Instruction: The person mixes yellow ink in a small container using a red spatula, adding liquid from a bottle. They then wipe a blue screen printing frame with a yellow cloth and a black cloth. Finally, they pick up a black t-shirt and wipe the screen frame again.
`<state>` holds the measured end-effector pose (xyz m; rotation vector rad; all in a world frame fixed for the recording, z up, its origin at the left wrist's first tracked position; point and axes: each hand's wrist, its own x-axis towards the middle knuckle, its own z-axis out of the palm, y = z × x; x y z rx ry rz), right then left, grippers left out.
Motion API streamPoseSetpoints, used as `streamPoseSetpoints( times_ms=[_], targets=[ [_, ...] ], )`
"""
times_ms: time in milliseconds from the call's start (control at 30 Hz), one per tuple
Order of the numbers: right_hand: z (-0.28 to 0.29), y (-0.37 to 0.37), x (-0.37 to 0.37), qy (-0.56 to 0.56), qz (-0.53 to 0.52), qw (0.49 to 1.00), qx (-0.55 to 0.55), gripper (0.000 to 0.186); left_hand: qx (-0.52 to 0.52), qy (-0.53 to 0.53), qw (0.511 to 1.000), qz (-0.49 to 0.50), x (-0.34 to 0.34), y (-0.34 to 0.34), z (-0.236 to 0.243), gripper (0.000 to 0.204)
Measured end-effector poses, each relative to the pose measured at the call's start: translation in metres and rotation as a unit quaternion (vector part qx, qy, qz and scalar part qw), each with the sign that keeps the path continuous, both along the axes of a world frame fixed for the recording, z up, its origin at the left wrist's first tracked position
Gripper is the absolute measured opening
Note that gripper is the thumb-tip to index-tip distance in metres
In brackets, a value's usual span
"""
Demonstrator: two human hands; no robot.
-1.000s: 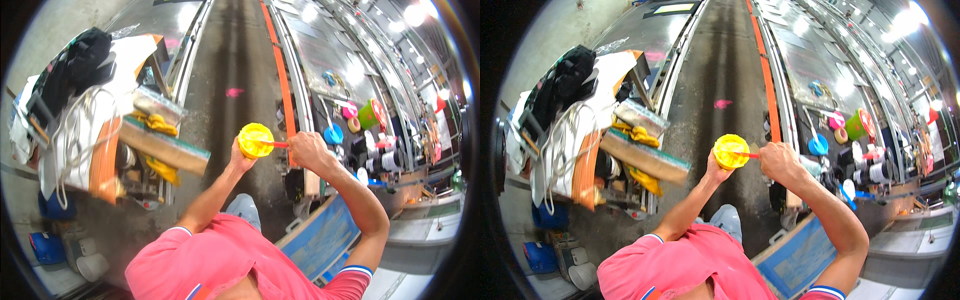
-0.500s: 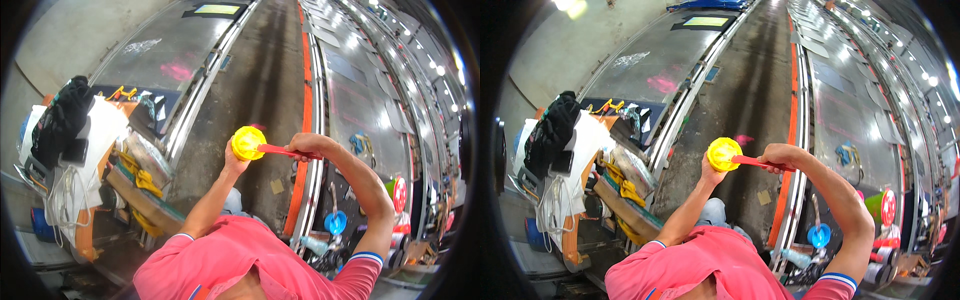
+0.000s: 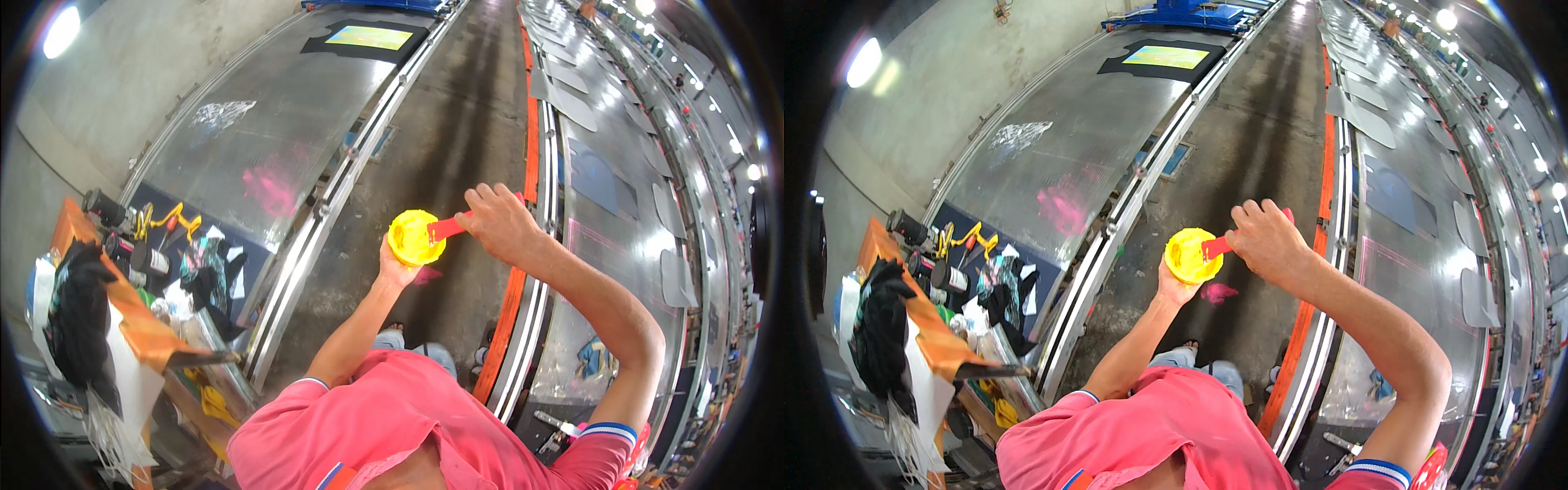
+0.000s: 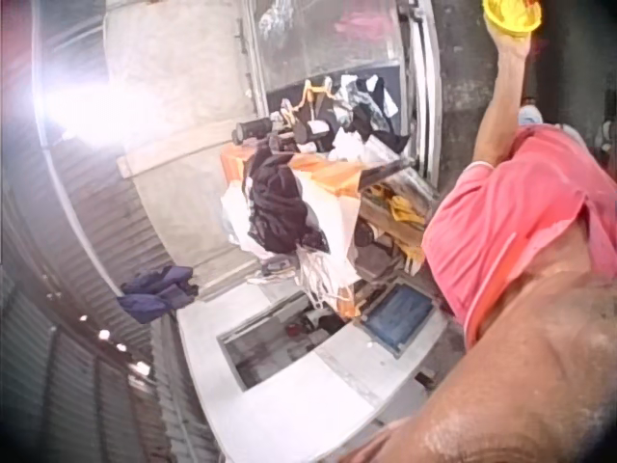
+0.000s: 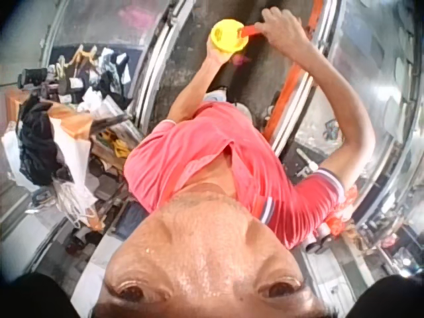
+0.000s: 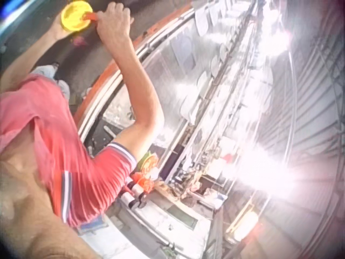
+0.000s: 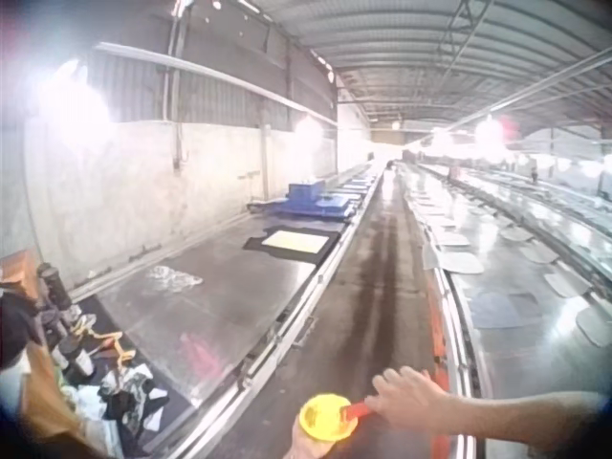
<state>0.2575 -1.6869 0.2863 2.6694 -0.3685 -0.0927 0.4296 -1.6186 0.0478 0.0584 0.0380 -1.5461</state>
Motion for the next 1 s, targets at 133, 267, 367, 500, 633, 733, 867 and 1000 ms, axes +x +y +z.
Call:
streamPoseSetpoints(
  times_ms=[133, 267, 367, 500, 633, 733, 867, 1000],
  targets=[
    [0.006, -0.099, 0.032, 0.020, 0.068, 0.995, -0.066, 0.014, 0.027, -0.043, 0.998, 0.028, 0.017, -0.088, -0.008, 0.051],
    [-0.015, -0.211, 0.048, 0.055, 0.011, 0.998, -0.024, 0.014, 0.005, -0.032, 0.998, 0.055, 0.028, -0.191, -0.012, 0.047],
    [-0.017, -0.290, 0.070, 0.099, -0.129, 0.976, 0.144, 0.017, -0.003, -0.068, 0.993, 0.092, 0.042, -0.264, -0.025, 0.047],
    [-0.012, -0.399, 0.089, 0.176, -0.235, 0.888, 0.353, 0.023, -0.028, -0.074, 0.985, 0.154, 0.049, -0.355, -0.017, 0.047],
    [-0.049, -0.519, 0.096, 0.165, -0.332, 0.706, 0.604, 0.017, 0.006, -0.047, 0.982, 0.180, 0.055, -0.432, -0.031, 0.046],
    [-0.065, -0.571, 0.097, 0.174, -0.361, 0.627, 0.668, 0.024, 0.048, -0.056, 0.976, 0.203, 0.057, -0.479, -0.035, 0.048],
    [-0.076, -0.660, 0.107, 0.185, -0.287, 0.710, 0.616, 0.034, 0.017, -0.081, 0.977, 0.196, 0.069, -0.551, -0.047, 0.053],
    [-0.050, -0.729, 0.139, 0.150, -0.118, 0.903, 0.384, 0.031, 0.020, -0.059, 0.977, 0.206, 0.087, -0.626, -0.057, 0.054]
  ],
)
